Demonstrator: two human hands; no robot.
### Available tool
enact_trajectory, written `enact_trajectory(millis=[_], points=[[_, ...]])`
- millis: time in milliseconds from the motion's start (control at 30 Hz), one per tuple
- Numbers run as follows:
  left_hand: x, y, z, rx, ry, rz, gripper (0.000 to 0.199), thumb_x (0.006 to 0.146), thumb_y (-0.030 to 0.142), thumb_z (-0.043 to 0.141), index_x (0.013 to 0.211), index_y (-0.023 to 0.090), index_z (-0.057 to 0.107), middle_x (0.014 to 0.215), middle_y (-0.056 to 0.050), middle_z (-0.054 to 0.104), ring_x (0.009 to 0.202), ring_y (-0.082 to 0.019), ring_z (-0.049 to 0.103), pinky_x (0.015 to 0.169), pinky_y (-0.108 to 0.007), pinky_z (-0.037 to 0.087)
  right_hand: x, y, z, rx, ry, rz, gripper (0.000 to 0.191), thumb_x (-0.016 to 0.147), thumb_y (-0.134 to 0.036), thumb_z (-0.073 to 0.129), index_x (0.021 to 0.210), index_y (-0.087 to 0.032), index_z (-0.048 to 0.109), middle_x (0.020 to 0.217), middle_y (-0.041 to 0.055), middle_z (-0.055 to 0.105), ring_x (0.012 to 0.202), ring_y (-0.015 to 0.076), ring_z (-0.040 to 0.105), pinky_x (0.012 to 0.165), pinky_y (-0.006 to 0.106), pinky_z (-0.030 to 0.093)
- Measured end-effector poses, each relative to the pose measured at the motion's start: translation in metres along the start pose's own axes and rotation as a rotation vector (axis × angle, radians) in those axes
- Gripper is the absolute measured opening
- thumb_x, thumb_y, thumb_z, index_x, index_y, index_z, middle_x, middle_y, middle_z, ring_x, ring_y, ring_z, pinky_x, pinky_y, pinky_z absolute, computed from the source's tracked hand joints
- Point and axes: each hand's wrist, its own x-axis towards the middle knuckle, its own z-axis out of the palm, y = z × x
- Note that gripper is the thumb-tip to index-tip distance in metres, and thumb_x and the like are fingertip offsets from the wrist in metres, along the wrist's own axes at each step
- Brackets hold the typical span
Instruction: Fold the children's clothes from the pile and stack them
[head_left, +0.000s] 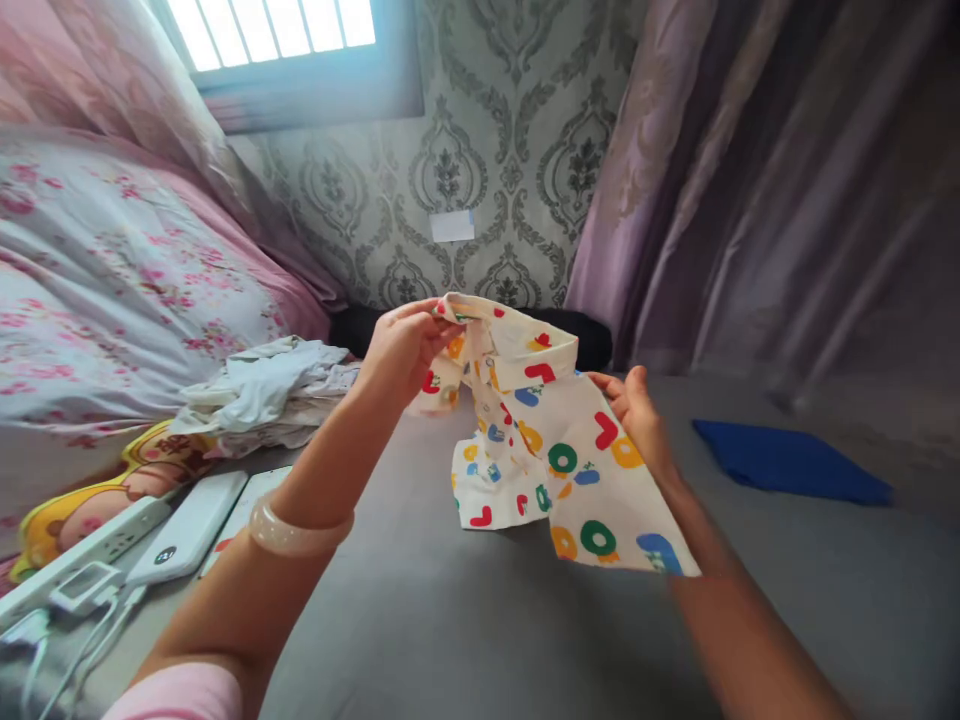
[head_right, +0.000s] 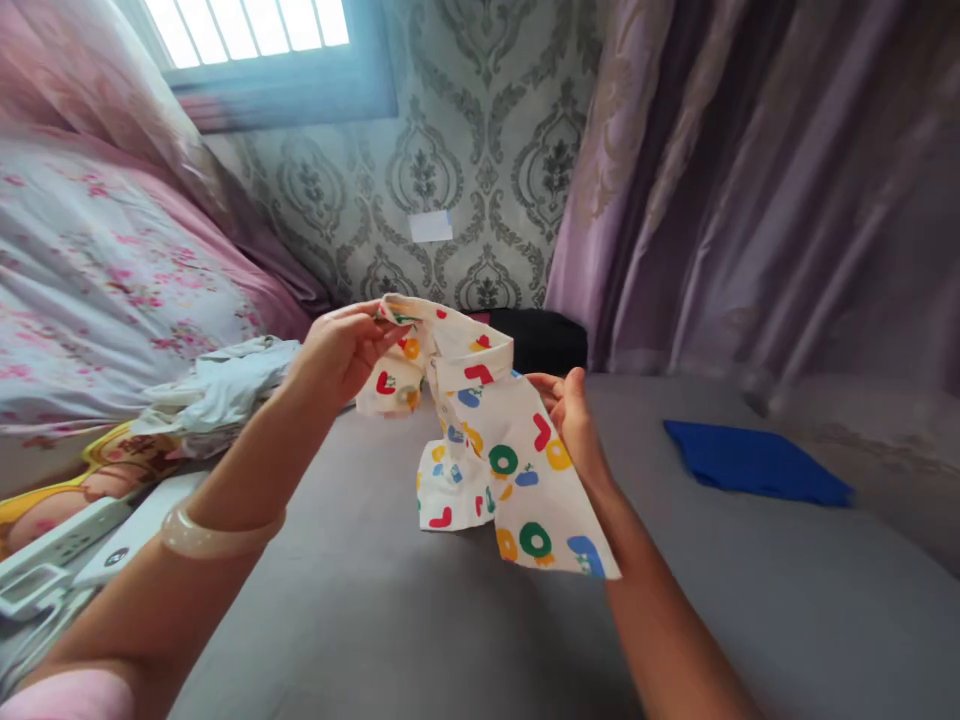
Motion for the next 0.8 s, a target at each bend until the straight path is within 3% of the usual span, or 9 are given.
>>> enact_trajectory(millis=[100, 200, 300, 467, 633, 800], points=[[-0.022, -0.016, 0.005, -0.084, -0.022, -0.085, 0.028, 0.06, 0.014, 0.065, 0.088, 0.011, 0.067, 0.086, -0.006, 0.069, 0.091, -0.019, 0.068, 0.094, -0.036, 0.052, 0.006, -0.007, -0.023, 0.031, 0.014, 0.115, 0.072, 0.083, -0.079, 0.018, 0.102, -0.021, 0.056, 0.099, 0.0135, 0.07, 0.084, 0.0252, 0.069, 0.07, 0.037, 0.056], [-0.032, -0.03, 0.005, -0.081, -0.03, -0.14, 0.037, 0.058, 0.018, 0.072, 0.094, 0.014, 0.066, 0.086, -0.004, 0.07, 0.087, -0.018, 0.069, 0.09, -0.036, 0.053, 0.001, -0.004, -0.029, -0.082, -0.114, 0.089, 0.057, 0.084, -0.071, 0.04, 0.106, -0.021, 0.058, 0.108, 0.013, 0.068, 0.097, 0.0261, 0.067, 0.083, 0.042, 0.054], [-0.036, -0.039, 0.0, -0.073, -0.046, -0.152, 0.044, 0.057, 0.018, 0.073, 0.1, 0.016, 0.063, 0.088, -0.003, 0.071, 0.085, -0.018, 0.069, 0.087, -0.036, 0.054, -0.005, 0.012, -0.02, -0.226, -0.256, 0.02, 0.044, 0.075, -0.043, 0.068, 0.113, -0.024, 0.058, 0.119, 0.009, 0.065, 0.114, 0.0241, 0.059, 0.098, 0.043, 0.047], [-0.04, -0.04, -0.007, -0.048, -0.075, -0.133, 0.046, 0.058, 0.017, 0.072, 0.104, 0.016, 0.062, 0.088, -0.002, 0.071, 0.085, -0.016, 0.068, 0.083, -0.03, 0.054, -0.003, 0.047, 0.005, -0.122, -0.407, 0.139, 0.047, 0.067, -0.018, 0.064, 0.114, -0.022, 0.06, 0.123, 0.0079, 0.064, 0.118, 0.0218, 0.057, 0.102, 0.041, 0.044], [-0.041, -0.039, -0.017, 0.158, -0.087, -0.027, 0.041, 0.066, 0.022, 0.067, 0.106, 0.017, 0.062, 0.086, -0.002, 0.069, 0.083, -0.016, 0.067, 0.074, -0.028, 0.055, -0.002, 0.062, 0.021, 0.033, -0.506, 0.223, 0.036, 0.074, -0.028, 0.066, 0.109, -0.018, 0.066, 0.106, 0.0061, 0.071, 0.094, 0.0189, 0.065, 0.09, 0.036, 0.05], [-0.035, -0.051, -0.043, 0.465, 0.01, 0.108, 0.031, 0.074, 0.022, 0.059, 0.103, 0.017, 0.065, 0.078, -0.001, 0.067, 0.073, -0.015, 0.065, 0.07, -0.027, 0.054, -0.004, 0.057, 0.018, 0.074, -0.417, 0.287, 0.034, 0.07, -0.046, 0.074, 0.089, -0.017, 0.071, 0.085, 0.0031, 0.073, 0.074, 0.0155, 0.065, 0.073, 0.03, 0.052]])
